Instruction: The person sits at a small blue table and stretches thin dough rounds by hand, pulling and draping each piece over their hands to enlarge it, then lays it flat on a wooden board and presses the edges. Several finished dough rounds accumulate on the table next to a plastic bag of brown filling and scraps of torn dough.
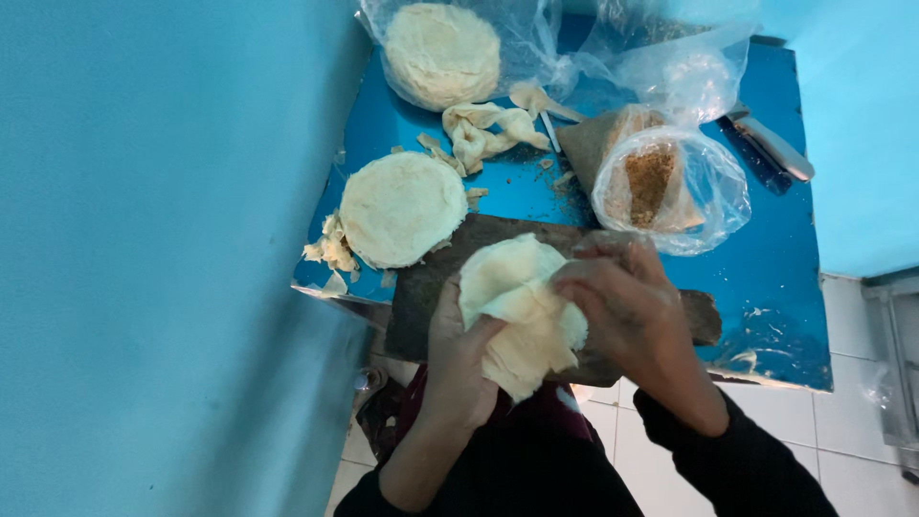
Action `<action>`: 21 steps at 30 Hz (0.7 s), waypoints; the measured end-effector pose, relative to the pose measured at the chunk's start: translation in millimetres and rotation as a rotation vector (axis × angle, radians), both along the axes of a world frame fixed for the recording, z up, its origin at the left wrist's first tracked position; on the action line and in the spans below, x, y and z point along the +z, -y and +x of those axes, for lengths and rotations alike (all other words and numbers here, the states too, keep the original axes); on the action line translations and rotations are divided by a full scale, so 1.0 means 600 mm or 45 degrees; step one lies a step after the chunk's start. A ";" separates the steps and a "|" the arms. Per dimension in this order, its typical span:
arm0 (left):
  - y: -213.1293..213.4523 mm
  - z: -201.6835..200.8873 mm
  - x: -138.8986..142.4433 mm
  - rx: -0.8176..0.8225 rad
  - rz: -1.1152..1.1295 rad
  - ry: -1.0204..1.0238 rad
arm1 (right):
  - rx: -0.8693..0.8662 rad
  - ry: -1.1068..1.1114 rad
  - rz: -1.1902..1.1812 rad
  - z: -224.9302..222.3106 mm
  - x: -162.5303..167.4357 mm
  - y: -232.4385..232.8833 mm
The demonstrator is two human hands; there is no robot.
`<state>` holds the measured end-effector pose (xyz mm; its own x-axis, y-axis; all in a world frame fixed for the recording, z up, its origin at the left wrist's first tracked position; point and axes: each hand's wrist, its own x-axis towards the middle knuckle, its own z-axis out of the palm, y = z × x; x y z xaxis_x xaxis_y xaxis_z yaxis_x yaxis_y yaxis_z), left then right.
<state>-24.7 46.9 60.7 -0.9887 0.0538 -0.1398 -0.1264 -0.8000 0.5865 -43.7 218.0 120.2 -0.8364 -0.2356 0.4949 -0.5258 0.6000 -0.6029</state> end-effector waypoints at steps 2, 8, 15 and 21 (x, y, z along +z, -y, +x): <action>-0.003 0.003 -0.003 -0.047 -0.014 0.022 | -0.008 0.009 -0.044 -0.009 0.005 -0.006; 0.005 -0.001 -0.004 -0.097 -0.027 0.035 | 0.138 0.230 0.069 -0.004 0.010 -0.009; 0.005 0.000 -0.012 -0.148 0.042 0.059 | 0.011 0.185 0.153 -0.005 0.028 -0.007; -0.004 0.000 -0.028 -0.149 -0.001 -0.035 | 0.173 0.010 0.200 -0.013 0.009 0.004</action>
